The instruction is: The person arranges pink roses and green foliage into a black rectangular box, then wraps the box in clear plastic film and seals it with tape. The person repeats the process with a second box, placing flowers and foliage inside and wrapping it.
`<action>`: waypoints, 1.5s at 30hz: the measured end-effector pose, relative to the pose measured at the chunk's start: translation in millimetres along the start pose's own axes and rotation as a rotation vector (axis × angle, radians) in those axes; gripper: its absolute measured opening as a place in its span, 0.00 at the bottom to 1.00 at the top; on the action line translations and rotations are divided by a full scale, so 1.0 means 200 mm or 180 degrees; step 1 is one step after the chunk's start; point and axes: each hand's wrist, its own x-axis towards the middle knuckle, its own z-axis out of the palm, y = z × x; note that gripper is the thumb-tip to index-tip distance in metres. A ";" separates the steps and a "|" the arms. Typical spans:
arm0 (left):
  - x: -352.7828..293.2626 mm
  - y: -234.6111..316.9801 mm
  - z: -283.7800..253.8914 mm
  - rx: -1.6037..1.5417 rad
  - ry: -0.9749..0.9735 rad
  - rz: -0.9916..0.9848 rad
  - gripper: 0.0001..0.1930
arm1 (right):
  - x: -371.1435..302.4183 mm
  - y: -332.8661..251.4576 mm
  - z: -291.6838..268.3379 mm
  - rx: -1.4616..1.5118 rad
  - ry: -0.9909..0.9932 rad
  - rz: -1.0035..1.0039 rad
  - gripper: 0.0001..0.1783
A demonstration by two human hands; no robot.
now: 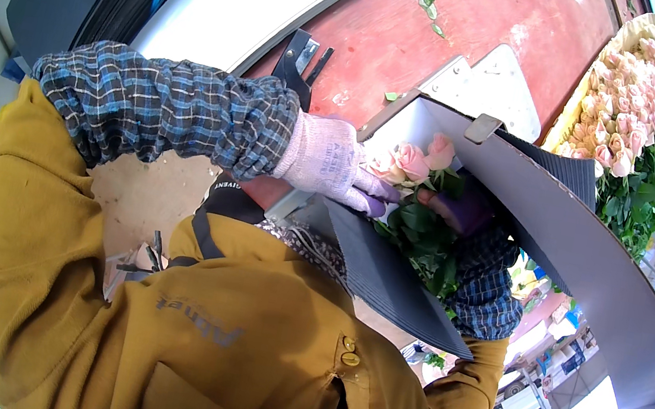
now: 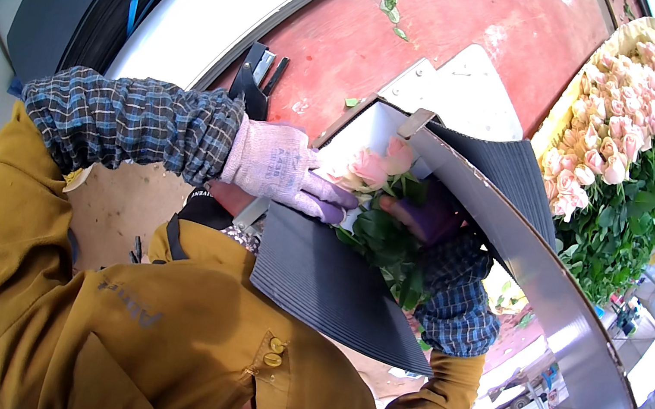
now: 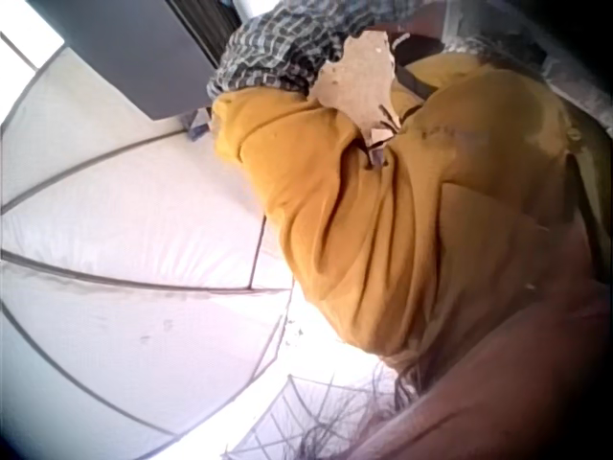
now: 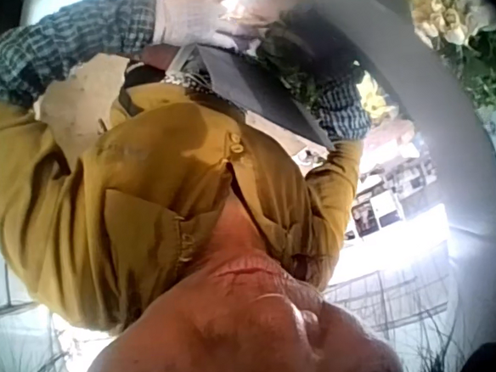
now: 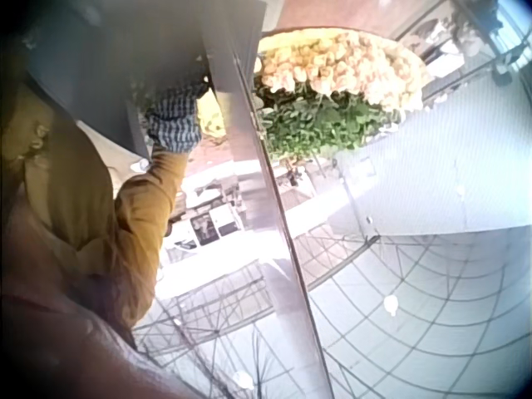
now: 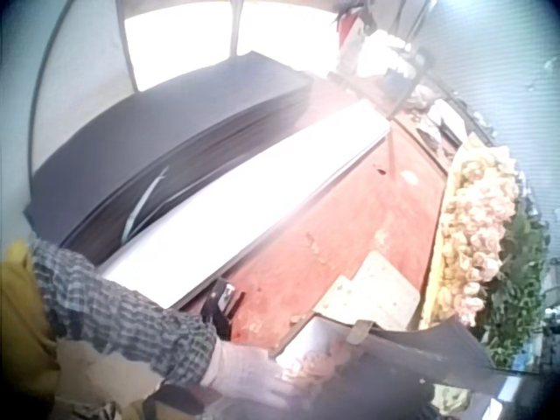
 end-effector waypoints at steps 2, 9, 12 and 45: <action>0.00 0.02 0.00 0.0114 -0.0024 -0.0149 0.22 | 0.00 0.01 0.02 -0.0354 0.0179 -0.0210 0.35; 0.01 0.07 -0.03 0.0013 -0.0150 -0.0564 0.21 | -0.13 0.06 0.16 -0.1617 0.1511 -0.0470 0.29; 0.03 0.06 -0.05 -0.0026 -0.0228 -0.0598 0.22 | -0.13 0.02 0.19 -0.1252 0.2186 -0.0333 0.26; 0.09 0.07 -0.06 0.0382 -0.0271 -0.1011 0.22 | -0.04 -0.06 0.15 0.0212 0.1510 -0.0847 0.17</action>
